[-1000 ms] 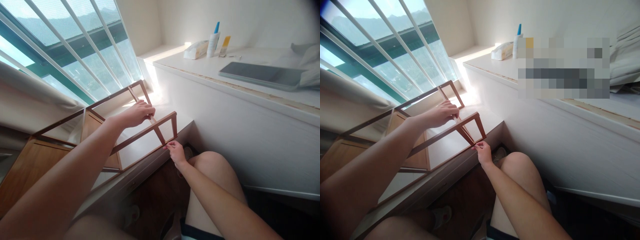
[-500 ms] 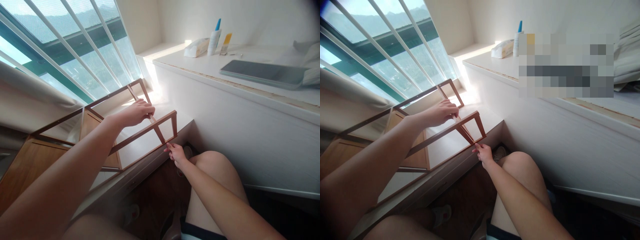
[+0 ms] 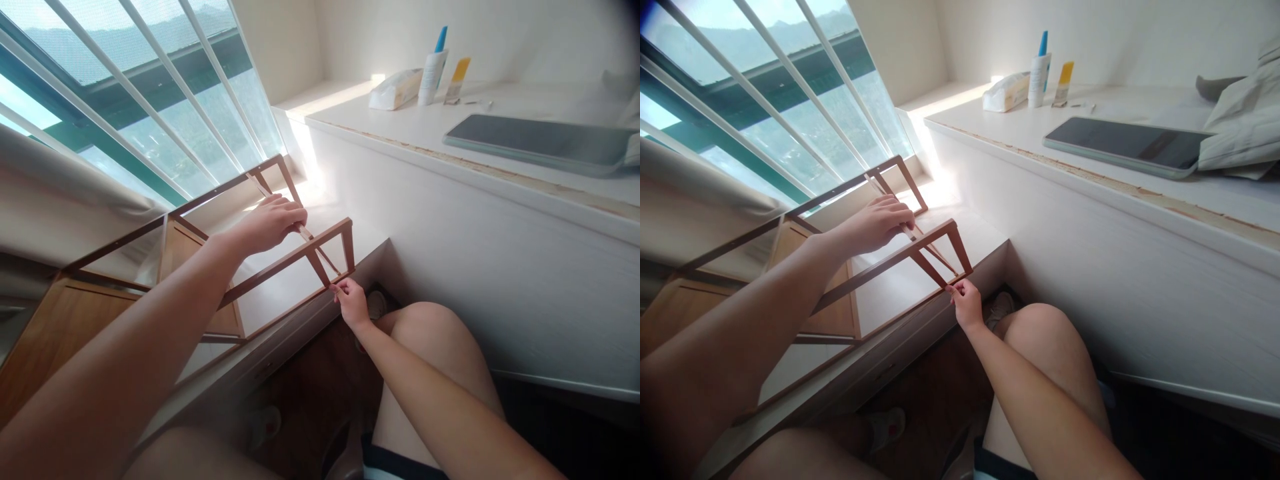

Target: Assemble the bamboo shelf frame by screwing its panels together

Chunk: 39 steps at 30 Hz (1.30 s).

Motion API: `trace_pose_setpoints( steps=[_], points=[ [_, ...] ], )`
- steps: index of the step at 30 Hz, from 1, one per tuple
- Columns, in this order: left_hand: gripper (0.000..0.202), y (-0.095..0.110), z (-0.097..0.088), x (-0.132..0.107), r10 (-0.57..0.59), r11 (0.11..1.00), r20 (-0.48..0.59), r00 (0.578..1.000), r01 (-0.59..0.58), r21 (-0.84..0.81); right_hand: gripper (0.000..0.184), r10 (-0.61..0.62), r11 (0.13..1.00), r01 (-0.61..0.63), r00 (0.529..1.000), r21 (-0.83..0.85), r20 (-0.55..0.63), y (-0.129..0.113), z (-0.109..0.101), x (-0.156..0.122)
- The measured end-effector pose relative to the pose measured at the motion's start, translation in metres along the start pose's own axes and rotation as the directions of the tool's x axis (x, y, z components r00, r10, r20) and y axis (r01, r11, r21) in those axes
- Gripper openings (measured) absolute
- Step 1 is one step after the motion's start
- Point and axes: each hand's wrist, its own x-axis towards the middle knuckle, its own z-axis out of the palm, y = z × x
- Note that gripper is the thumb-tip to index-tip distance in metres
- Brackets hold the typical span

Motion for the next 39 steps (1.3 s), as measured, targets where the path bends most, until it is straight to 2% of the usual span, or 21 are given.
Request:
trace_pose_setpoints(
  steps=[5, 12, 17, 23, 27, 39],
  points=[
    [0.022, -0.001, -0.002, 0.001, 0.047, 0.999, 0.057, 0.997, -0.047, -0.007, 0.039, 0.039, 0.998, -0.042, 0.997, -0.038, -0.07, 0.001, -0.001, -0.002],
    [0.019, -0.002, -0.005, -0.003, 0.027, 0.999, 0.089, 0.996, -0.03, 0.041, 0.04, 0.132, 0.99, -0.129, 0.99, 0.065, -0.042, 0.014, -0.004, 0.001],
    [0.02, 0.0, -0.005, -0.004, -0.01, 0.997, 0.096, 0.995, 0.002, 0.081, 0.037, 0.103, 0.993, -0.103, 0.995, 0.051, -0.005, 0.005, -0.001, 0.0],
    [0.019, 0.004, -0.002, -0.001, -0.064, 0.994, 0.074, 0.995, 0.058, 0.092, 0.037, 0.069, 0.997, -0.07, 0.997, -0.039, -0.022, -0.003, -0.003, 0.004],
    [0.02, 0.003, -0.002, -0.002, -0.061, 0.994, 0.079, 0.995, 0.054, 0.093, 0.037, 0.044, 0.994, -0.045, 0.999, -0.096, -0.015, -0.002, -0.005, 0.002],
    [0.022, 0.001, -0.002, -0.004, -0.059, 0.997, 0.104, 0.993, 0.054, 0.052, 0.036, 0.095, 0.991, -0.094, 0.995, -0.094, 0.005, -0.003, -0.004, 0.006]
  ],
)
